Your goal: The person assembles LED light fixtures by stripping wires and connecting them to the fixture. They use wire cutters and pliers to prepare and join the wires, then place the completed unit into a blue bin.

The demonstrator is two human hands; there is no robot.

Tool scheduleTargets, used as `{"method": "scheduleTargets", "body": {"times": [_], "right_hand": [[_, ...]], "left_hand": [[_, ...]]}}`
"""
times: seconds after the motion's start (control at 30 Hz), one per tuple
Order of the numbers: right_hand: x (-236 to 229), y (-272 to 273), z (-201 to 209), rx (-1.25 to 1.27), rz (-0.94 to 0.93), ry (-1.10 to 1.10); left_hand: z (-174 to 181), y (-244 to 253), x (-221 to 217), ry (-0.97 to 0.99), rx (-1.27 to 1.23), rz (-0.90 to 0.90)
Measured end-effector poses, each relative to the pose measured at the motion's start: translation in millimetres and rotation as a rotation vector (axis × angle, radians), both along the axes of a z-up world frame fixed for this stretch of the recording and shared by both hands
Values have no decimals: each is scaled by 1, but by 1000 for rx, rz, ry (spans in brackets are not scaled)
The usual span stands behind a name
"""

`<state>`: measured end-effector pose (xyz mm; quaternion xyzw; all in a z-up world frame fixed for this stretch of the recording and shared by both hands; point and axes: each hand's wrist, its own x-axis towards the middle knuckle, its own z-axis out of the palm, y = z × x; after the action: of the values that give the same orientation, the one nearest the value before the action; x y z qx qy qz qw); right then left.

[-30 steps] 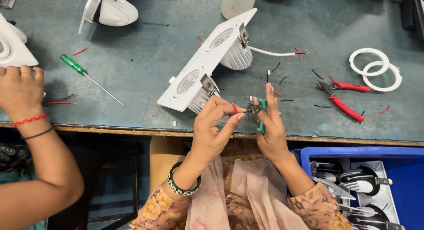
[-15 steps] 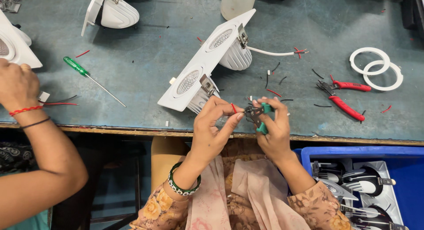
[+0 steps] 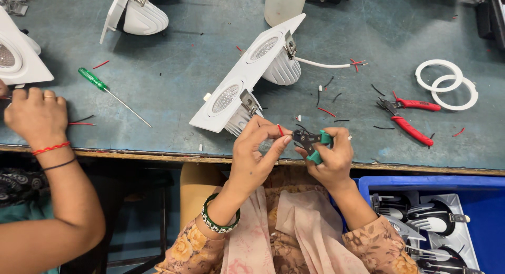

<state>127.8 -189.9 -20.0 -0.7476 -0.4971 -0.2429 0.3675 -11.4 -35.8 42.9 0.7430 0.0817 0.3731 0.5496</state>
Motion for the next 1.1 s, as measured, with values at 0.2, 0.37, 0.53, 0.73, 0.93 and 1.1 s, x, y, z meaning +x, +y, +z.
{"method": "scheduleTargets", "body": {"times": [0.2, 0.37, 0.53, 0.73, 0.93, 1.1], "right_hand": [[-2, 1, -1, 18, -7, -38], [-2, 1, 0, 11, -8, -29], [-11, -1, -12, 78, 169, 225], [-5, 11, -15, 683, 306, 1255], [38, -24, -15, 722, 241, 966], [16, -19, -24, 322, 200, 837]], "left_hand": [[-2, -1, 1, -22, -27, -11], [-2, -1, 1, -20, -29, -3], [-2, 1, 3, -49, -16, 12], [-2, -4, 6, -79, -76, -34], [-13, -8, 11, -58, -151, -125], [-16, -10, 25, -120, -12, 76]]}}
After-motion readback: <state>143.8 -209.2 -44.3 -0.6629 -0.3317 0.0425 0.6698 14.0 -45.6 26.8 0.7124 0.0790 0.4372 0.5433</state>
